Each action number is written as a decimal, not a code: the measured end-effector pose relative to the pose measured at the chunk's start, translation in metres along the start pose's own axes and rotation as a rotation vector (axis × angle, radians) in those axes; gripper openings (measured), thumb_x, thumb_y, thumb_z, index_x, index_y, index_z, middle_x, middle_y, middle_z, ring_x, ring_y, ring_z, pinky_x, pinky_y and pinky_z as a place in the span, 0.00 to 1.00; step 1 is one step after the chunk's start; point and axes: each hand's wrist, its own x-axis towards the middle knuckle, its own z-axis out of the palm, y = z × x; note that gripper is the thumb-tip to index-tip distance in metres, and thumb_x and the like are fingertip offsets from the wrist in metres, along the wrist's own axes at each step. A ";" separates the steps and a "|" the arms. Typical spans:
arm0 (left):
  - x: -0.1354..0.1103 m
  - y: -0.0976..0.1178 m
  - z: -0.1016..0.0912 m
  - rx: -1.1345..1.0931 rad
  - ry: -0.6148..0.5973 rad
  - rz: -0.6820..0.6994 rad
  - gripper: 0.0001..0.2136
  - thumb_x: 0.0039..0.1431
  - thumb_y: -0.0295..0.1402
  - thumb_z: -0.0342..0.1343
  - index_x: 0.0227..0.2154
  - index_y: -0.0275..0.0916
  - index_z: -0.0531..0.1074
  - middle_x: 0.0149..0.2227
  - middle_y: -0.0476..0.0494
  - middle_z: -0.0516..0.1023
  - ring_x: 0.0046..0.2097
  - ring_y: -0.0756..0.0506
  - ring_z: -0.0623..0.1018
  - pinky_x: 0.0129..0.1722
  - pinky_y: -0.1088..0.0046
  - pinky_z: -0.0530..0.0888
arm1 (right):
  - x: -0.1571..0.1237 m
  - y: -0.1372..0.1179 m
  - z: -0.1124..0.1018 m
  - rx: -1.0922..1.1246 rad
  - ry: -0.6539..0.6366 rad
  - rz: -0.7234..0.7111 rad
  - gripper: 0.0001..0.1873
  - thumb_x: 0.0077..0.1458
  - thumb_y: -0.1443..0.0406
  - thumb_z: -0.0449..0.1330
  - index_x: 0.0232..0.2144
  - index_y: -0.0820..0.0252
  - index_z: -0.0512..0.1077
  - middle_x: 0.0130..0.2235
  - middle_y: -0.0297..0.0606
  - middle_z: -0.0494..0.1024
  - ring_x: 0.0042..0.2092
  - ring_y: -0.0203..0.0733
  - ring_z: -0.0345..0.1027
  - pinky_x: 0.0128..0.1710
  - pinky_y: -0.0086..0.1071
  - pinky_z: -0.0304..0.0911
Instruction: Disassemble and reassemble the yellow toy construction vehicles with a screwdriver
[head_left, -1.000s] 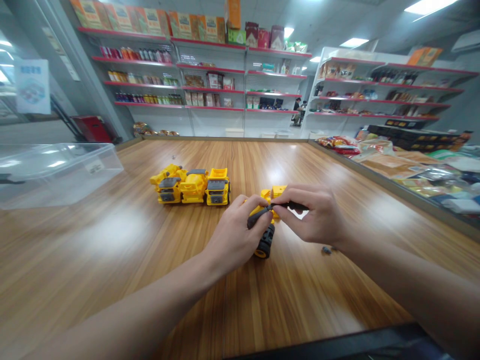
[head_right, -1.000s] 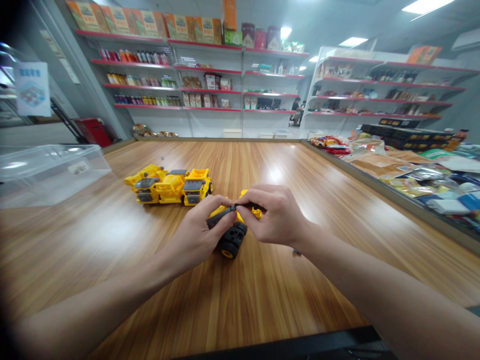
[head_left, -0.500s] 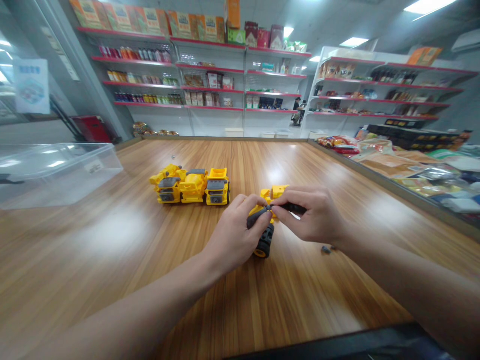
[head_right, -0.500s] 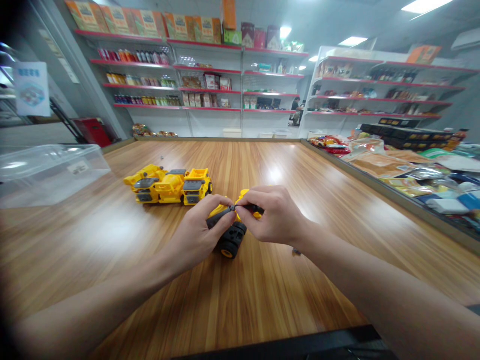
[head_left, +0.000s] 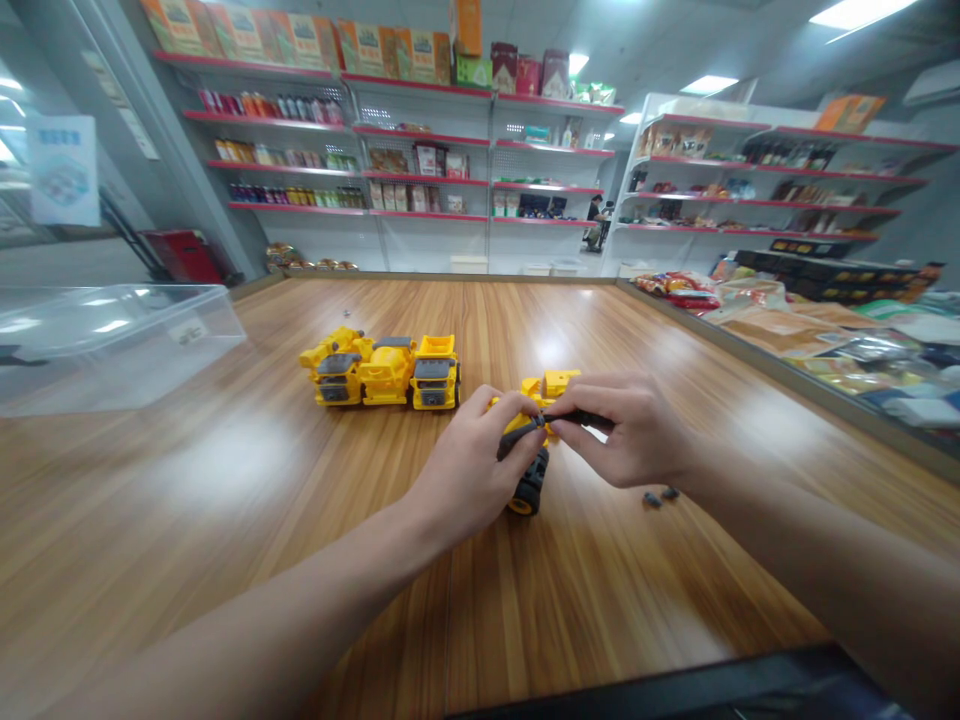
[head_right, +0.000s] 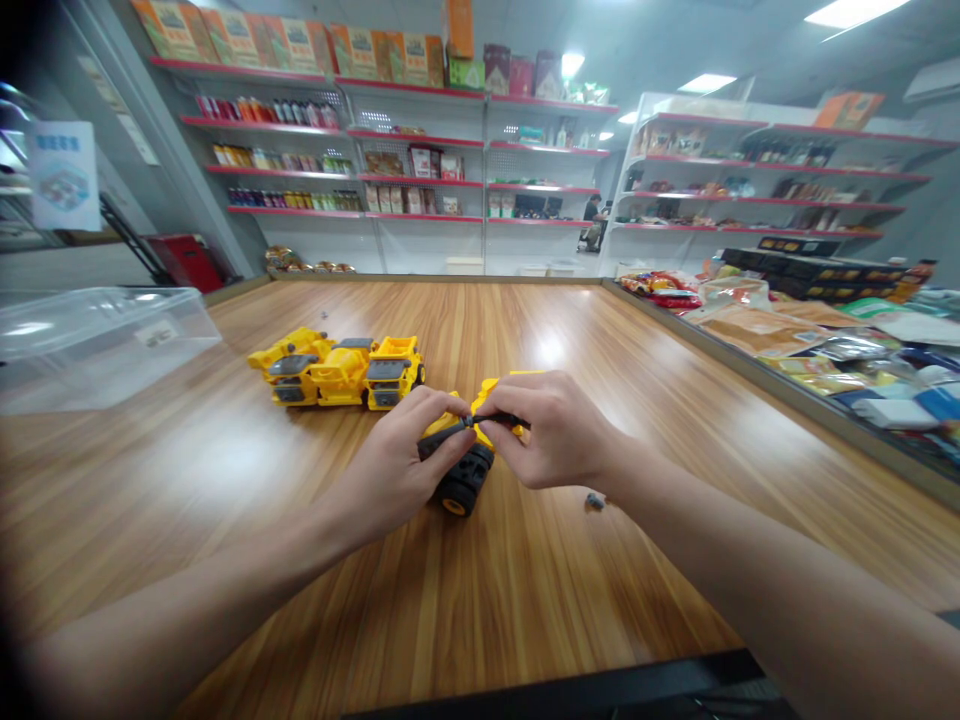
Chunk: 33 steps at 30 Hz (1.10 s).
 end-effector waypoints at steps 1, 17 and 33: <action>0.000 0.000 0.000 0.000 -0.004 -0.001 0.07 0.63 0.34 0.52 0.42 0.42 0.70 0.39 0.45 0.69 0.43 0.45 0.72 0.45 0.67 0.69 | 0.000 0.001 0.000 -0.005 -0.005 -0.015 0.05 0.52 0.71 0.61 0.33 0.63 0.75 0.29 0.36 0.77 0.28 0.34 0.68 0.29 0.28 0.61; 0.001 0.000 -0.001 -0.007 -0.023 0.030 0.07 0.63 0.33 0.52 0.42 0.42 0.71 0.38 0.45 0.68 0.43 0.46 0.72 0.45 0.67 0.69 | -0.002 0.006 -0.003 -0.037 -0.025 -0.065 0.06 0.54 0.69 0.60 0.36 0.61 0.74 0.32 0.38 0.79 0.31 0.37 0.70 0.30 0.30 0.62; 0.000 0.001 -0.001 0.006 -0.041 0.034 0.08 0.63 0.34 0.52 0.43 0.43 0.71 0.38 0.44 0.70 0.43 0.44 0.72 0.45 0.64 0.70 | 0.002 0.000 -0.007 -0.041 -0.187 0.018 0.05 0.56 0.67 0.58 0.35 0.63 0.72 0.29 0.36 0.75 0.28 0.36 0.66 0.29 0.30 0.58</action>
